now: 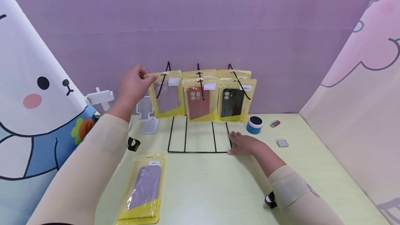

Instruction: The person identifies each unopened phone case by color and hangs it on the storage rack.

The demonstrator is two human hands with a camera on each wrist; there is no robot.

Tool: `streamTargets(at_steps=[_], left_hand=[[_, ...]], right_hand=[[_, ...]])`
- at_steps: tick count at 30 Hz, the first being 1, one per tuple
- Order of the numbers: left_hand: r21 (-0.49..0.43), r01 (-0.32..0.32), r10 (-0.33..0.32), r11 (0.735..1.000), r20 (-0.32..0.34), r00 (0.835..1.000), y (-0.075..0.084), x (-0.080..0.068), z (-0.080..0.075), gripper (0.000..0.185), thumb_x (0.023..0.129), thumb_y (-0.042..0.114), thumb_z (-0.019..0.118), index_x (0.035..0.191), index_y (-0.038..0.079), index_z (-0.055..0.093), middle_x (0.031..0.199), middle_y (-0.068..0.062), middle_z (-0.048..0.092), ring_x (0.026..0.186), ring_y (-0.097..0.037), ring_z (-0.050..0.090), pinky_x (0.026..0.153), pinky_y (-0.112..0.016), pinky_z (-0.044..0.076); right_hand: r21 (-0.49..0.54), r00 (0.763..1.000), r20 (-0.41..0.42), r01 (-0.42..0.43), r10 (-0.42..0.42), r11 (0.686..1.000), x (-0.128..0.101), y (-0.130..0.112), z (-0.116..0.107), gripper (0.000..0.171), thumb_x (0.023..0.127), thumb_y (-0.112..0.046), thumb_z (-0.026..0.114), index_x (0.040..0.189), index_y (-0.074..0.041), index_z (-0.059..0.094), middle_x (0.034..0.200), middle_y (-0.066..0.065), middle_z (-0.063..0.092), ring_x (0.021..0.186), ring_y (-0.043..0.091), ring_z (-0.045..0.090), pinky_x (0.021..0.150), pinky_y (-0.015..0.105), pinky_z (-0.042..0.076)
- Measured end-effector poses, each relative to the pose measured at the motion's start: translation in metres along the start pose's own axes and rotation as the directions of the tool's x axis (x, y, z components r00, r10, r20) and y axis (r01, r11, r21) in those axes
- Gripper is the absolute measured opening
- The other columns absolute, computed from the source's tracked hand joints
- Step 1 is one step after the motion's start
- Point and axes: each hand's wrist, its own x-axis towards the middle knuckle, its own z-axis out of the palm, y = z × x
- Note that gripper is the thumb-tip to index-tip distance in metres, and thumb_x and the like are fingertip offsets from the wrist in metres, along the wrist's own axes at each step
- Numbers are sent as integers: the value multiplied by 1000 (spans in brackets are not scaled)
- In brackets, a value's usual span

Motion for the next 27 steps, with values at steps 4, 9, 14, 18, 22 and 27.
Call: streamTargets(at_steps=[4, 9, 14, 18, 22, 27], left_hand=[[12, 13, -13, 1000, 9, 1000, 1, 5, 0, 52, 91, 59, 57, 109, 10, 51, 109, -9, 53, 96, -28, 49, 72, -38, 45], [22, -6, 6, 1000, -9, 1000, 1, 8, 2, 48, 93, 55, 58, 108, 10, 52, 109, -9, 53, 96, -28, 49, 76, -39, 45], [-11, -46, 46, 999, -16, 999, -1, 6, 3, 44, 94, 48, 59, 109, 8, 53, 108, -9, 53, 96, -27, 49, 78, -39, 44], [-57, -51, 50, 997, -26, 998, -1, 3, 1, 43, 95, 46, 58, 114, 8, 52, 110, -9, 54, 100, -26, 51, 83, -38, 46], [-91, -50, 47, 995, -34, 998, -3, -3, -3, 48, 96, 51, 54, 119, 9, 50, 112, -8, 53, 103, -25, 50, 84, -37, 47], [-86, -45, 43, 995, -22, 999, -12, -22, -14, 53, 96, 57, 48, 121, 11, 48, 114, -7, 52, 104, -25, 49, 82, -37, 47]], right_hand=[[2, 1000, 5, -6, 6, 1000, -1, -1, 0, 87, 93, -53, 59, 157, -8, 21, 163, 18, 15, 150, 38, 13, 119, 54, 25], [2, 1000, 10, -5, 5, 1000, -2, -2, 0, 87, 93, -53, 59, 157, -8, 20, 163, 18, 14, 150, 38, 12, 119, 54, 24], [-8, 1000, 9, 9, -8, 1000, -1, -2, 0, 87, 93, -53, 59, 156, -6, 21, 163, 20, 15, 150, 40, 13, 119, 54, 25], [-13, 1000, 6, 7, -7, 1000, 0, -1, 0, 87, 93, -54, 58, 157, -7, 21, 163, 19, 15, 150, 39, 13, 119, 54, 25], [-12, 1000, 3, 3, -3, 1000, 0, 0, 0, 87, 93, -53, 59, 156, -6, 21, 163, 20, 15, 150, 40, 13, 119, 54, 24], [-8, 1000, -2, 21, -21, 1000, -1, -1, 0, 87, 94, -53, 58, 156, -5, 22, 162, 21, 15, 150, 41, 14, 119, 54, 25]])
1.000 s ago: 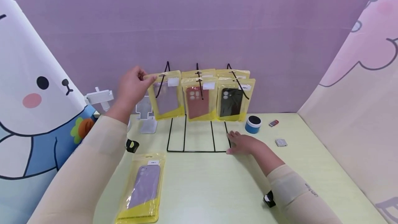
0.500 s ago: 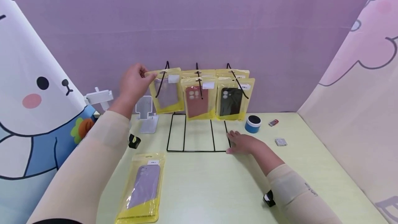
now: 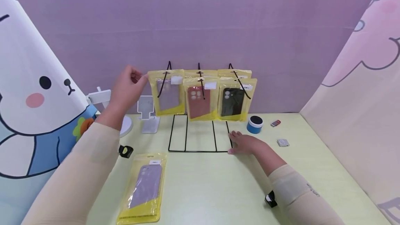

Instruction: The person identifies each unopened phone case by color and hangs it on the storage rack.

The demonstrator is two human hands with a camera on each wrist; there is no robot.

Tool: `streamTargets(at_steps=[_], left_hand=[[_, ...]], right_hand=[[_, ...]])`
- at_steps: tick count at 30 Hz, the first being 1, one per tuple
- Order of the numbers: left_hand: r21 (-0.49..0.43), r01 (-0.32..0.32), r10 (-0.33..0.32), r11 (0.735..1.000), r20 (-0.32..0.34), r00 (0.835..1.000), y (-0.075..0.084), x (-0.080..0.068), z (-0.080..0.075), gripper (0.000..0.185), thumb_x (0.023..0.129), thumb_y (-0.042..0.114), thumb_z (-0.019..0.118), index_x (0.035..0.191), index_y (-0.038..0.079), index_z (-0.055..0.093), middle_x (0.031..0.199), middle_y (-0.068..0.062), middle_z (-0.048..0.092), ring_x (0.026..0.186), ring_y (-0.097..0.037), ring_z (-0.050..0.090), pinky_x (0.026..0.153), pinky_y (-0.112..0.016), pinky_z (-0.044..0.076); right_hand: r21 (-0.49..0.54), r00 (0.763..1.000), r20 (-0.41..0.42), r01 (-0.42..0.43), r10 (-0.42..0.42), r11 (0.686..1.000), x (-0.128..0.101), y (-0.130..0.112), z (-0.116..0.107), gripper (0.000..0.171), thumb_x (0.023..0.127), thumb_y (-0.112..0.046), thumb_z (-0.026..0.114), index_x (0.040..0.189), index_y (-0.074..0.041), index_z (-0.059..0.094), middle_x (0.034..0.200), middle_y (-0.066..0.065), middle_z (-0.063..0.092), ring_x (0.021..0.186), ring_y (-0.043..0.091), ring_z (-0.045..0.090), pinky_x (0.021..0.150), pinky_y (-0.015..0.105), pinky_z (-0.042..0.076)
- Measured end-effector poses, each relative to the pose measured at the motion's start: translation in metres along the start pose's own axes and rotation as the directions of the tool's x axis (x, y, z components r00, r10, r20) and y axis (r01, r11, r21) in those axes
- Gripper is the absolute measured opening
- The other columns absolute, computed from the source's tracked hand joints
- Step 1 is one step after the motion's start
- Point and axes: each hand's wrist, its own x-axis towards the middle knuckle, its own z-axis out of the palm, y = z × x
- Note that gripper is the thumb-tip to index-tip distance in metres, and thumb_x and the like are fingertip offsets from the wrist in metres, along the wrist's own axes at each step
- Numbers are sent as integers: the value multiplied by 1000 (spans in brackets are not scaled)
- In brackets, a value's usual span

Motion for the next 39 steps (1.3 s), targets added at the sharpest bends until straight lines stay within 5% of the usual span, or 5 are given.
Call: streamTargets(at_steps=[7, 13, 19, 28, 39], left_hand=[[91, -32, 22, 995, 101, 995, -18, -39, -9, 46, 98, 52, 48, 116, 10, 52, 105, -11, 56, 94, -27, 51, 77, -38, 48], [167, -96, 48, 981, 269, 962, -43, -76, 2, 33, 100, 45, 52, 109, 14, 59, 100, -6, 64, 90, -24, 57, 73, -34, 51], [256, -171, 37, 951, 458, 888, -72, -106, 18, 29, 97, 45, 58, 106, 19, 66, 100, 1, 67, 91, -19, 61, 75, -36, 54], [308, -133, -105, 942, 648, 755, -111, -135, 37, 61, 91, 51, 64, 136, 11, 55, 142, -13, 53, 133, -37, 45, 107, -61, 38], [282, -223, -2, 933, 625, 780, -135, -138, 45, 12, 90, 15, 68, 101, 13, 64, 85, 2, 57, 79, -14, 51, 71, -34, 45]], right_hand=[[2, 1000, 1, -6, 6, 1000, -1, 0, -2, 86, 94, -52, 59, 156, -5, 22, 162, 21, 15, 150, 41, 14, 119, 55, 25], [11, 1000, 4, 9, -10, 1000, -1, 1, 0, 87, 94, -52, 59, 156, -4, 22, 162, 23, 15, 149, 43, 13, 118, 56, 24], [9, 1000, 4, 15, -15, 1000, -2, 0, 1, 87, 94, -52, 59, 156, -3, 22, 162, 24, 16, 149, 44, 14, 117, 56, 26], [3, 1000, 11, -2, 2, 1000, -1, 1, -2, 87, 93, -53, 58, 156, -4, 22, 162, 22, 16, 149, 42, 14, 118, 56, 25], [5, 1000, 19, -20, 19, 1000, 1, -1, -1, 88, 92, -54, 59, 156, -6, 22, 163, 20, 16, 150, 41, 13, 118, 55, 25]])
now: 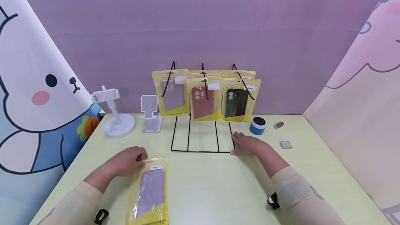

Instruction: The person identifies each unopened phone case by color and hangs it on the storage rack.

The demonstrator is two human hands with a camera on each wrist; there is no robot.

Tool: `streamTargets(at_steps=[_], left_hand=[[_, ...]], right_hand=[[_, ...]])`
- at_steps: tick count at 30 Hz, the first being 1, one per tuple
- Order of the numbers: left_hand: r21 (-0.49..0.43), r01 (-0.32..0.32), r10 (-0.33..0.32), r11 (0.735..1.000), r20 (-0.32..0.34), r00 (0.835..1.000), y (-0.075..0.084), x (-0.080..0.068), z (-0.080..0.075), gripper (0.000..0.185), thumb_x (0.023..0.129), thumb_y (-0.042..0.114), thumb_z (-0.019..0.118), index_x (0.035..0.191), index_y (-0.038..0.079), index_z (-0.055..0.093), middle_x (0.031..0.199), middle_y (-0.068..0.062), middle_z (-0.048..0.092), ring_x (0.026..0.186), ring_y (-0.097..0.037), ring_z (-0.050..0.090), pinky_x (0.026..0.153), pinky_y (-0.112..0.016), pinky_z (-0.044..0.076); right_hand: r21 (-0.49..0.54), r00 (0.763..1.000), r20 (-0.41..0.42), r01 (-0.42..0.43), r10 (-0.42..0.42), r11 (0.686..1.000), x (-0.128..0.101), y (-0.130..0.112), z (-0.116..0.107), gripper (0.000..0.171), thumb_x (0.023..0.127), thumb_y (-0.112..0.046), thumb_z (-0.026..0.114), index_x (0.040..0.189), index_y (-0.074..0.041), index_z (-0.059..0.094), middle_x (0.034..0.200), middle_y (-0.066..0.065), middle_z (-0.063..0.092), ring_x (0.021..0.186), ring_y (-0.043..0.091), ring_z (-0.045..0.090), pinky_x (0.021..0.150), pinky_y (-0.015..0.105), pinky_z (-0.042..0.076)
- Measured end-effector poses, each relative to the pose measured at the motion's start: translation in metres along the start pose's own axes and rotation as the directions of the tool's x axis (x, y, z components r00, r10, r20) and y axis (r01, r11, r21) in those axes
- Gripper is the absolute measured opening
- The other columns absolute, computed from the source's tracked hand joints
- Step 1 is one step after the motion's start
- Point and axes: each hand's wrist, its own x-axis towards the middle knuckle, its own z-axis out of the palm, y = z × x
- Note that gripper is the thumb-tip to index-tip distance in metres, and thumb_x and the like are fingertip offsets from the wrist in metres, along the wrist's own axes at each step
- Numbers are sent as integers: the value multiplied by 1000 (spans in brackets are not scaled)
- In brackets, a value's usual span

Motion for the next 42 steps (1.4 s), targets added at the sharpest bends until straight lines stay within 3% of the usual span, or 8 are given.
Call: streamTargets(at_steps=[5, 9, 13, 19, 26, 33, 36, 42], left_hand=[[12, 25, -25, 1000, 15, 1000, -3, 1, 9, 16, 90, 10, 64, 80, 19, 56, 73, 5, 51, 70, -12, 47, 65, -29, 39], [-28, 31, -30, 999, 37, 999, 0, 1, 9, 15, 94, 11, 61, 82, 18, 54, 72, 4, 50, 68, -12, 47, 63, -28, 38], [-133, 32, -25, 991, 54, 998, 7, 1, 4, 12, 97, 12, 56, 86, 16, 53, 75, 2, 51, 68, -14, 48, 61, -27, 39], [-311, -2, 12, 950, 32, 999, 16, 2, -12, 3, 98, 16, 58, 97, 15, 55, 84, -1, 57, 79, -18, 52, 69, -30, 45], [-448, -12, 20, 894, 13, 1000, 34, -2, -42, 22, 92, 31, 68, 107, 16, 64, 97, -2, 67, 91, -21, 59, 80, -33, 51], [-556, -75, 17, 828, -108, 994, 59, -12, -67, 25, 90, 33, 71, 100, 11, 68, 101, -7, 67, 95, -24, 61, 82, -35, 53], [-553, -87, -10, 828, -169, 986, 69, -16, -76, 27, 90, 36, 71, 101, 11, 68, 102, -7, 66, 95, -24, 59, 81, -34, 52], [-518, -44, -102, 854, -250, 963, 89, -16, -94, 38, 88, 50, 68, 104, 16, 68, 110, -6, 67, 99, -25, 58, 82, -34, 51]], right_hand=[[3, 1000, 1, -4, 4, 1000, -1, -1, -1, 88, 93, -54, 59, 157, -7, 21, 163, 20, 16, 150, 40, 13, 119, 55, 25], [1, 1000, 4, -11, 11, 1000, 0, -1, -1, 88, 93, -54, 59, 157, -7, 21, 163, 19, 15, 150, 40, 13, 118, 56, 25], [-4, 1000, 4, -12, 12, 1000, 0, -1, 0, 89, 92, -55, 59, 157, -8, 21, 163, 19, 16, 150, 40, 14, 118, 56, 26], [4, 1000, 2, -8, 8, 1000, 0, -1, 2, 90, 91, -55, 59, 157, -7, 21, 163, 19, 16, 150, 40, 13, 118, 56, 26], [1, 1000, 5, -11, 11, 1000, 0, -1, 0, 89, 92, -55, 59, 157, -8, 21, 163, 19, 15, 150, 40, 13, 118, 56, 25], [-8, 1000, -6, 15, -15, 1000, 1, 1, -1, 87, 94, -52, 58, 156, -4, 21, 162, 21, 16, 150, 41, 13, 119, 55, 24], [-2, 1000, -11, 23, -23, 1000, 1, 1, 0, 87, 94, -51, 59, 156, -3, 21, 162, 22, 16, 150, 41, 12, 119, 54, 24], [11, 1000, -4, 8, -8, 1000, 0, 1, 2, 89, 93, -53, 59, 157, -5, 20, 163, 21, 14, 150, 40, 11, 119, 54, 23]])
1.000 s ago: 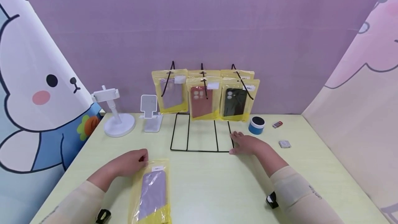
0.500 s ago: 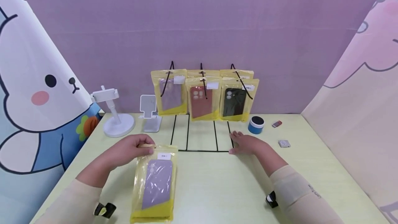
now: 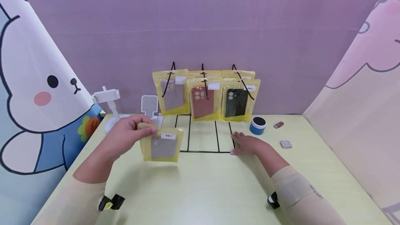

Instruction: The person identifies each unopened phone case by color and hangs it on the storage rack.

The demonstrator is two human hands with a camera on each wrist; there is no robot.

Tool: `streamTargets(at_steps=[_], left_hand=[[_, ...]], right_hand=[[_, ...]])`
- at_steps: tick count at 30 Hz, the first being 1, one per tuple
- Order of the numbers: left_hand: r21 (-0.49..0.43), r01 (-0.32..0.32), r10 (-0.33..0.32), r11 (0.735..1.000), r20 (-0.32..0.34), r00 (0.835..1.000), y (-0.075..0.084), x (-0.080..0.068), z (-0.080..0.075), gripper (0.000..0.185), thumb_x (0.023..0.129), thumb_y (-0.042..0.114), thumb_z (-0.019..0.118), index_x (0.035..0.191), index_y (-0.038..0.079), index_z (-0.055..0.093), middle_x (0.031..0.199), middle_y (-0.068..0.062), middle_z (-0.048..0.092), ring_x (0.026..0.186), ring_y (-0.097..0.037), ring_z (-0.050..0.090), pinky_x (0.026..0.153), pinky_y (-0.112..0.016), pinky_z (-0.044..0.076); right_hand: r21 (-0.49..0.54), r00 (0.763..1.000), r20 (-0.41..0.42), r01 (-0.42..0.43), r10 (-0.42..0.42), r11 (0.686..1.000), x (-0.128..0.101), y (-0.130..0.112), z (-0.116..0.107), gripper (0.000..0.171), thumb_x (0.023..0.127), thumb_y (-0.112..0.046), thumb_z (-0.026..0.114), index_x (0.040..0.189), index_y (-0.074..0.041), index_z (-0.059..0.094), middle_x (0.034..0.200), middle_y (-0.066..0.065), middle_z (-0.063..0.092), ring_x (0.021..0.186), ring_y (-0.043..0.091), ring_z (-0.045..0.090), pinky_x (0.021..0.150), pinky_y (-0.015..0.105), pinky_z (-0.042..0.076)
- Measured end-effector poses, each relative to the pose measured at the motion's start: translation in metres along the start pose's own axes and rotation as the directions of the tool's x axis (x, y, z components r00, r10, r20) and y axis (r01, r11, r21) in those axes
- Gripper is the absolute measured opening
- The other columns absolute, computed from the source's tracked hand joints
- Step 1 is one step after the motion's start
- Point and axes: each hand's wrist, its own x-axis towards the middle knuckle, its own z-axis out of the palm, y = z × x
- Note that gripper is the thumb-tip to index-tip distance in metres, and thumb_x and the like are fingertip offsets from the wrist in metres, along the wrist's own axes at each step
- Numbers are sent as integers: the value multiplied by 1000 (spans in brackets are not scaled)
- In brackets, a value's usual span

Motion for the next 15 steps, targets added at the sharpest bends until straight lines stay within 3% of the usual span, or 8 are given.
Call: streamTargets(at_steps=[4, 8, 15], left_hand=[[-46, 27, -31, 999, -94, 995, 16, 8, -2, 44, 88, 55, 66, 105, 14, 64, 115, -6, 65, 103, -27, 59, 88, -36, 49], [-103, 12, -30, 995, -170, 985, 30, 17, -5, 47, 88, 55, 66, 105, 12, 63, 116, -6, 64, 104, -25, 57, 88, -34, 50], [-151, 28, -60, 988, -207, 976, 43, 33, -7, 52, 84, 57, 68, 111, 13, 64, 117, -4, 65, 103, -20, 59, 86, -30, 49]], right_hand=[[5, 1000, 1, 2, -2, 1000, -1, 0, 0, 88, 93, -53, 59, 156, -5, 20, 163, 21, 14, 150, 41, 12, 119, 55, 24], [11, 1000, -3, 4, -4, 1000, -2, 0, 0, 87, 93, -52, 59, 156, -5, 21, 163, 21, 15, 150, 41, 12, 119, 55, 24], [-7, 1000, -8, -9, 9, 1000, -4, -1, -1, 87, 93, -52, 59, 156, -6, 21, 163, 19, 16, 150, 40, 13, 119, 54, 26]])
